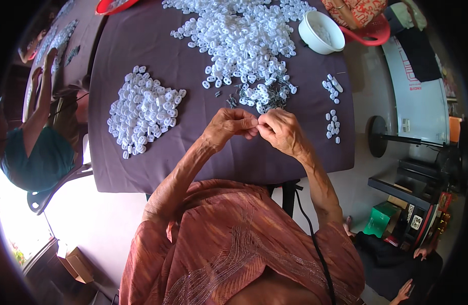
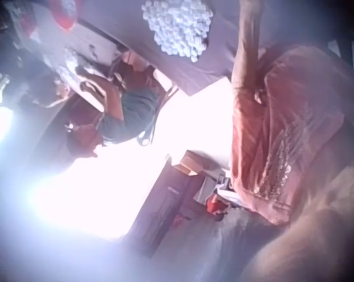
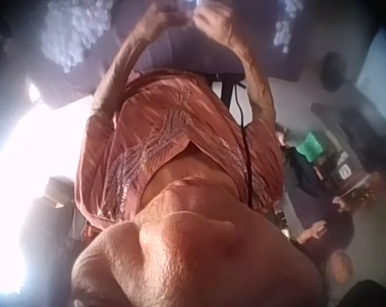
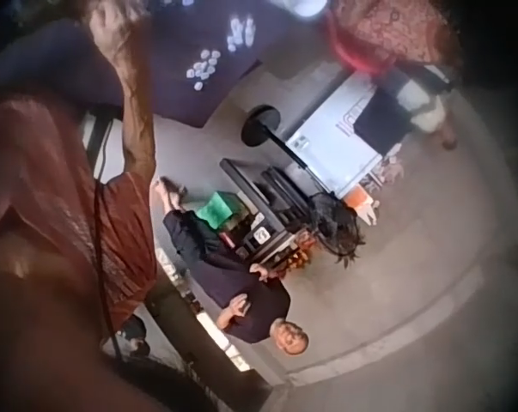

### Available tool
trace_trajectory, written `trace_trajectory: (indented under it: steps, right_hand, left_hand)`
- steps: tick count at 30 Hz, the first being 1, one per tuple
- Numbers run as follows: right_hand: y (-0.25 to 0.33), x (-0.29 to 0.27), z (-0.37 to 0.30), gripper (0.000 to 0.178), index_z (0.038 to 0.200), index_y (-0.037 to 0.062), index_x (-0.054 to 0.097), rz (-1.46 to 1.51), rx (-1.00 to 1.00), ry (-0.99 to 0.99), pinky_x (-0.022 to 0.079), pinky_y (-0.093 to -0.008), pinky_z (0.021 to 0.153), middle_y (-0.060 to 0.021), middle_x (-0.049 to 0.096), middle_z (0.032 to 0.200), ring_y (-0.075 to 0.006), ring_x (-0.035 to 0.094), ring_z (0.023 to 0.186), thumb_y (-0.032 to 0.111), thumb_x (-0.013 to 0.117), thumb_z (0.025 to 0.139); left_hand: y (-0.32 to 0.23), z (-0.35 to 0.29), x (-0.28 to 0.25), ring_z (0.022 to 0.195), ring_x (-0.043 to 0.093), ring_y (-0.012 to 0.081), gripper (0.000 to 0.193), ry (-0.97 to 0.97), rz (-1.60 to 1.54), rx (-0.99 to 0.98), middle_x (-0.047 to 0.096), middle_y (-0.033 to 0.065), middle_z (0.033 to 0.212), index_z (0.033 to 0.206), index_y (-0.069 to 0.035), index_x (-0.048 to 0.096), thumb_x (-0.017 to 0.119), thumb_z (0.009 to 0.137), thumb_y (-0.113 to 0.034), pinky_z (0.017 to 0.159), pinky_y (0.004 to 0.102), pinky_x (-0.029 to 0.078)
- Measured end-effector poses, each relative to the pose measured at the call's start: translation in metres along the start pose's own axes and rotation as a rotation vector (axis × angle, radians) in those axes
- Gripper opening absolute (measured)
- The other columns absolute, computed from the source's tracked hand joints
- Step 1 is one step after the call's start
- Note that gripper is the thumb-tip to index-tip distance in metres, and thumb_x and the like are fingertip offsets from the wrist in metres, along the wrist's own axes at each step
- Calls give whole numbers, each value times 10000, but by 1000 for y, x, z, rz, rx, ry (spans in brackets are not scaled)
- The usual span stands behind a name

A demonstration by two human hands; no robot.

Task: The person assembles small plastic components by inserting metal pins into plastic housings using a manual pick tool.

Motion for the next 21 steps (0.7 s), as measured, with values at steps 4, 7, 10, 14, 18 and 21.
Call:
trace_trajectory:
  steps: [4, 7, 10, 14, 18, 21]
  right_hand:
    - [-5, 2, -4, 107, 828, 16, 536, 147, 76, -195, 463, -323, 560, -87, 566, 698, -235, 577, 642, 4, 591, 736]
    - [-7, 2, -7, 92, 866, 19, 548, 225, 172, -206, 462, -295, 549, -83, 581, 718, -207, 586, 629, 16, 570, 777]
    - [-17, 7, -11, 54, 856, 24, 545, 312, 241, -285, 456, -277, 539, -79, 583, 715, -180, 576, 598, 31, 554, 803]
    - [-34, 11, -20, 28, 837, 25, 534, 334, 337, -259, 449, -258, 543, -73, 577, 698, -156, 570, 593, 49, 538, 823]
    - [-43, 16, -35, 31, 842, 28, 526, 401, 412, -143, 447, -262, 543, -70, 561, 666, -155, 561, 585, 54, 511, 836]
    - [-39, 26, -40, 45, 821, 19, 529, 388, 382, -70, 442, -243, 541, -51, 545, 639, -127, 547, 586, 32, 487, 827]
  left_hand:
    - [6, 3, 3, 695, 583, 154, 181, 16, -254, -5, 606, 90, 765, 857, 15, 584, 544, 847, -162, 654, 268, 474]
    - [9, 4, 8, 696, 583, 161, 169, 8, -377, -31, 602, 93, 772, 866, 18, 575, 518, 860, -141, 653, 273, 475]
    - [12, 7, 12, 688, 583, 162, 194, -57, -378, -25, 604, 87, 768, 868, 13, 581, 539, 853, -176, 642, 270, 475]
    - [4, 6, 1, 678, 585, 161, 199, -146, -12, 43, 607, 74, 760, 877, 9, 595, 562, 839, -184, 619, 268, 468]
    - [-22, 2, -30, 656, 589, 155, 123, -462, 663, 358, 616, 80, 743, 851, -24, 624, 594, 776, -116, 595, 264, 456]
    - [-26, 6, -32, 645, 586, 183, 105, -579, 943, 539, 597, 90, 708, 823, -40, 633, 609, 729, -79, 596, 284, 456]
Point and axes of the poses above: each hand's wrist, its own z-axis towards the middle knuckle, its own x-axis out of the palm, y = z × x, the point moved 5 cm from there along z, towards the middle knuckle
